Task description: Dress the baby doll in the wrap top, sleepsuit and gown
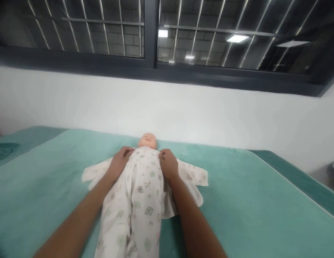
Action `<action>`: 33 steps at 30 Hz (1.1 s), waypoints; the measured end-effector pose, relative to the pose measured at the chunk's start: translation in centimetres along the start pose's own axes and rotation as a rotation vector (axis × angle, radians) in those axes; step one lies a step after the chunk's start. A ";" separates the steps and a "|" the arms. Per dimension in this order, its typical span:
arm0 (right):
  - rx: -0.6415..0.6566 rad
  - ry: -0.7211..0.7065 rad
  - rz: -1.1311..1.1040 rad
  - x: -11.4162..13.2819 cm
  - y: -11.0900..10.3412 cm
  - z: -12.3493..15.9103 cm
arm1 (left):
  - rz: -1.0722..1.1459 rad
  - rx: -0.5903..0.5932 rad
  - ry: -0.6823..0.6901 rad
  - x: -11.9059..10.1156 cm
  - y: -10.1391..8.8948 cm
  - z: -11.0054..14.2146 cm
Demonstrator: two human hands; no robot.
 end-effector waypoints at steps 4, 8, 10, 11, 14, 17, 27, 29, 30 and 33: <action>0.025 -0.019 -0.062 0.5 -0.3 0.3 | 0.000 0.026 0.030 0.3 0.1 0.2; 0.087 -0.095 -0.164 1.3 -0.8 0.5 | -0.028 0.065 0.096 0.2 -0.3 0.6; 0.154 -0.142 -0.185 1.7 -0.9 0.4 | -0.074 0.076 0.106 0.1 -0.7 0.6; 0.197 -0.162 -0.188 1.9 -0.9 0.4 | -0.096 0.088 0.098 0.1 -0.9 0.6; 0.296 -0.177 -0.183 1.9 -0.7 0.1 | -0.116 0.169 0.072 0.1 -1.2 0.5; 0.281 -0.172 -0.133 1.6 -0.5 -0.1 | -0.101 0.224 0.053 -0.2 -1.3 0.5; 0.050 -0.039 0.009 0.4 0.1 -0.8 | -0.331 -0.025 -0.003 0.1 -0.9 -0.1; 0.014 -0.005 -0.002 0.3 0.0 -0.8 | -0.363 -0.052 -0.018 0.5 -0.8 -0.3; 0.009 -0.003 -0.011 0.3 0.0 -0.7 | -0.367 -0.053 -0.002 0.6 -0.7 -0.3; 0.049 -0.033 -0.058 0.3 0.2 -0.5 | -0.368 -0.019 0.150 0.3 -0.4 0.1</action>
Point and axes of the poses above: each hand's wrist, its own z-axis away from the middle knuckle, its own y-axis out of the palm, x = y × z, the point moved 6 cm from there along -z, towards the middle knuckle, and after that the axes turned 5 degrees about -z, right-handed, at the moved point
